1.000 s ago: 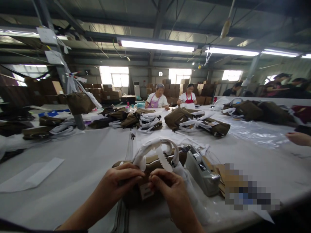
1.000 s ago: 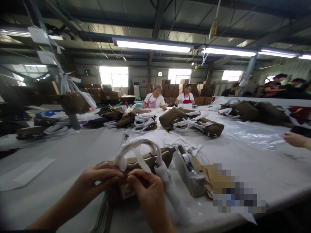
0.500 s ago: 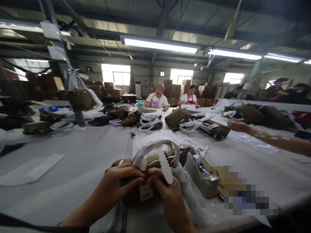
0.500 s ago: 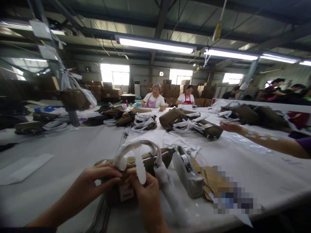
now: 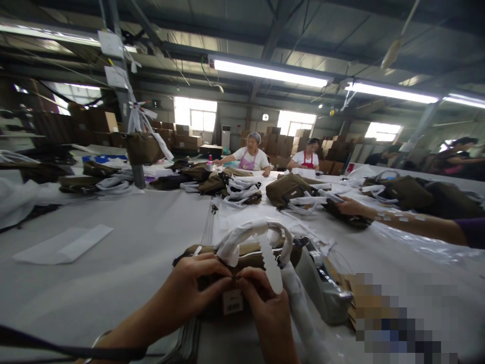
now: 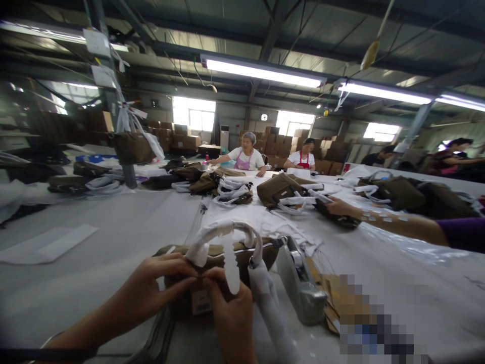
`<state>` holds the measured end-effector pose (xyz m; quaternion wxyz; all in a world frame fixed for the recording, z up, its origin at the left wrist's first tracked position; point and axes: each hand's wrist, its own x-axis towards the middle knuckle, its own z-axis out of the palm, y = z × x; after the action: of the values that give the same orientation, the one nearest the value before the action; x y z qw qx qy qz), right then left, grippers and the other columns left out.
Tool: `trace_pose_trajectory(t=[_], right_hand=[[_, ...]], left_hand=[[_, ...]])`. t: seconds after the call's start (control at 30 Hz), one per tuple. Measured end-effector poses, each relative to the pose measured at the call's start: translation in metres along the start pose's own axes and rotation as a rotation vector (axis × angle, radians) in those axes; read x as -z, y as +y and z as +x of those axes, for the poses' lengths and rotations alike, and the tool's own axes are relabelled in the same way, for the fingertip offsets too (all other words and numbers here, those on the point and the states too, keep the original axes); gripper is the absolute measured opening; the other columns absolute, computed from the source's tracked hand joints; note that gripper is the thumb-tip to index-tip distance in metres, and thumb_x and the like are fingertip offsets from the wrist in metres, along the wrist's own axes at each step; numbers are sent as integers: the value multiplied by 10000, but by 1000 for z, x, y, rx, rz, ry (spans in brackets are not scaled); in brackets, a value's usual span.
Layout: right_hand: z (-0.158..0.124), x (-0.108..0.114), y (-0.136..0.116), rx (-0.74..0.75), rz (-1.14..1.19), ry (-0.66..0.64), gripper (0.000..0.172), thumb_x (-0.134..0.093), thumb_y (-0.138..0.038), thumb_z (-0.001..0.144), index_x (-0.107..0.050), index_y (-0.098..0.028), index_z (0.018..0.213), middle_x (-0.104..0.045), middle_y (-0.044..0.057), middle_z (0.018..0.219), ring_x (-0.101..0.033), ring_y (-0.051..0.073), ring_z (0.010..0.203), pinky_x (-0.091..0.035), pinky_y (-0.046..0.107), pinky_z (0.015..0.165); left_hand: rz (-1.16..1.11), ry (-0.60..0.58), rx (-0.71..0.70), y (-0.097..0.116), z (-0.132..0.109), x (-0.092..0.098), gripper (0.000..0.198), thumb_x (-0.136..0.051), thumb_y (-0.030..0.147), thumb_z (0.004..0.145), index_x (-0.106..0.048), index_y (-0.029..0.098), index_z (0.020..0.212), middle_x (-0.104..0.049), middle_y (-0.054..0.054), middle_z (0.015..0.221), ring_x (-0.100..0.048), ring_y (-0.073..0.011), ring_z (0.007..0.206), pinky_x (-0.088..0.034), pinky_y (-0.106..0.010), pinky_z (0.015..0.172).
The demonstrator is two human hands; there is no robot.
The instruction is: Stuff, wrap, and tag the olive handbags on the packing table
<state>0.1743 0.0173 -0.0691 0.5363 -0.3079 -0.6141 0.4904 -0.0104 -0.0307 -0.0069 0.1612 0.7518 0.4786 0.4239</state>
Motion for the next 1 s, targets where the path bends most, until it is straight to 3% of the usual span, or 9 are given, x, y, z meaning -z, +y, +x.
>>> trace_pose_trajectory(t=[0.23,0.63,1.0], right_hand=[[-3,-3,0,159,-135,46,40,-730,-233,855,-770,-235,852,-763,8,813,-716,159,769,-575,185,724],[-2,-6,-6,240,-145,71,70,-723,-174,852,-754,-237,849,-763,-25,778,-731,122,709,-575,118,675],[-3,-6,1,279,-229,70,73,-710,-176,867,-740,-241,879,-757,-26,818,-723,123,763,-564,132,719]], left_hand=[[36,22,-24,1,-2,0,93,-672,188,902,-749,231,870,-704,25,813,-639,-104,752,-450,-195,680],[49,13,19,0,-3,0,93,-668,185,892,-741,222,848,-696,20,807,-631,-109,752,-454,-200,674],[43,10,20,1,-4,-1,93,-668,183,893,-739,217,843,-685,21,792,-625,-104,738,-444,-200,662]])
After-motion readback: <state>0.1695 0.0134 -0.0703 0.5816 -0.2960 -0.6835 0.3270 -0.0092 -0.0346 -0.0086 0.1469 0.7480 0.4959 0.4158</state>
